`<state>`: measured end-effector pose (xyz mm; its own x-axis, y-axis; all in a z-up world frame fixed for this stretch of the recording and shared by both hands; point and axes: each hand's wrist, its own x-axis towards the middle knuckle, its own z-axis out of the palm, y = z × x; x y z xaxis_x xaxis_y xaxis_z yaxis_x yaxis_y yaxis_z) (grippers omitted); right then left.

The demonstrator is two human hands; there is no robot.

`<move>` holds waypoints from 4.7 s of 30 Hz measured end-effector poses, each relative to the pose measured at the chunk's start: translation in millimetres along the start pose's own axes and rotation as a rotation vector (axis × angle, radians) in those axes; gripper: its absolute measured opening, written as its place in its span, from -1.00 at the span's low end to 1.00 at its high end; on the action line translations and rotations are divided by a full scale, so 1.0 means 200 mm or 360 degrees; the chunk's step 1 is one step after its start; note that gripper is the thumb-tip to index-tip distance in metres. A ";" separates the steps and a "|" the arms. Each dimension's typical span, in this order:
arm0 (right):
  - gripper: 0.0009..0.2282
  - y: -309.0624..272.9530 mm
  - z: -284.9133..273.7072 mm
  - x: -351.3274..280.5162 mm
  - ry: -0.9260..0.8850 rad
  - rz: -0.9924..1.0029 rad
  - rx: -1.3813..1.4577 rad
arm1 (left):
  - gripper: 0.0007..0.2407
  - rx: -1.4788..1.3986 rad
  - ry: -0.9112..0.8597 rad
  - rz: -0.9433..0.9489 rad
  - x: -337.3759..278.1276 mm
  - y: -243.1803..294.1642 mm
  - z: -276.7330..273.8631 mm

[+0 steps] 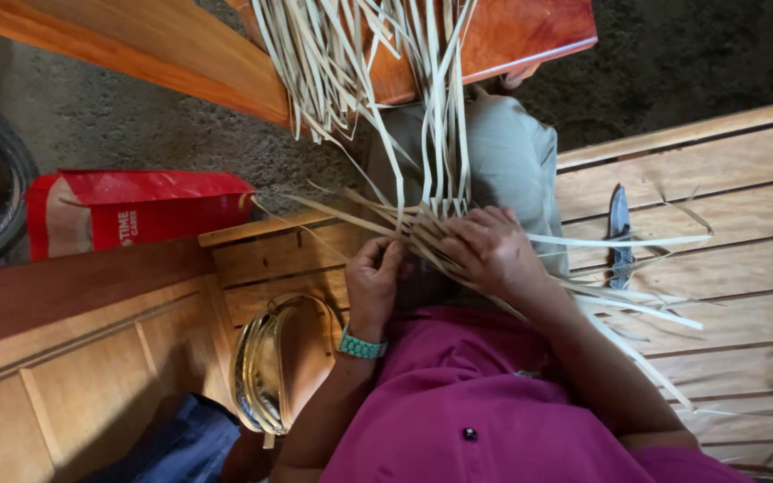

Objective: Weaving long natural fiber strips together to create a braided structure

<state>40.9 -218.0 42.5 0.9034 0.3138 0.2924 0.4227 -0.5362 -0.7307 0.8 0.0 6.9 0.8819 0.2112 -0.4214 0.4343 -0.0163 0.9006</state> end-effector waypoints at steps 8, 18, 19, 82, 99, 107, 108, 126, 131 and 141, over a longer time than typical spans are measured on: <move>-0.72 -0.11 0.07 -0.13 -0.0445 -0.0005 -0.0487 | -0.86 0.0685 0.0266 0.0417 -0.11 0.25 -0.03; -0.71 -0.12 0.06 -0.15 -0.0558 0.0074 -0.0401 | -0.88 0.0475 0.0168 0.0285 -0.14 0.33 -0.06; -0.69 -0.08 0.08 -0.17 -0.0427 0.0048 -0.0377 | -0.89 0.0487 0.0192 0.0284 -0.14 0.33 -0.06; -0.87 0.09 -0.16 -0.08 0.0024 0.0205 -0.0255 | -0.83 0.0930 -0.0353 0.0616 0.17 0.30 0.03; -0.99 0.17 -0.14 -0.05 0.0046 0.0304 0.0207 | -0.84 0.0927 -0.0837 0.0158 0.29 0.52 0.28; -0.94 0.31 -0.09 -0.07 0.0036 0.0445 -0.0098 | -0.95 0.0934 -0.1051 0.0277 0.31 0.50 0.27; -0.94 0.28 -0.11 -0.05 0.0039 0.0446 -0.0096 | -0.95 0.0936 -0.1052 0.0277 0.32 0.50 0.27; -0.92 0.17 -0.16 -0.04 -0.0137 0.0373 0.0418 | -0.93 0.0733 -0.1056 0.0088 0.32 0.50 0.26; -0.99 0.22 -0.13 -0.05 -0.0079 0.0413 -0.0027 | -0.86 0.0742 -0.1115 0.0231 0.29 0.54 0.26; -0.99 0.21 -0.13 0.00 -0.0209 0.0471 -0.0037 | -0.79 0.0789 -0.1039 0.0336 0.23 0.58 0.29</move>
<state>61.2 -260.6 26.8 0.9708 0.2394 -0.0139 0.1462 -0.6367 -0.7572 102.4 -47.9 85.1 0.8163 -0.4486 -0.3638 0.1445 -0.4512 0.8807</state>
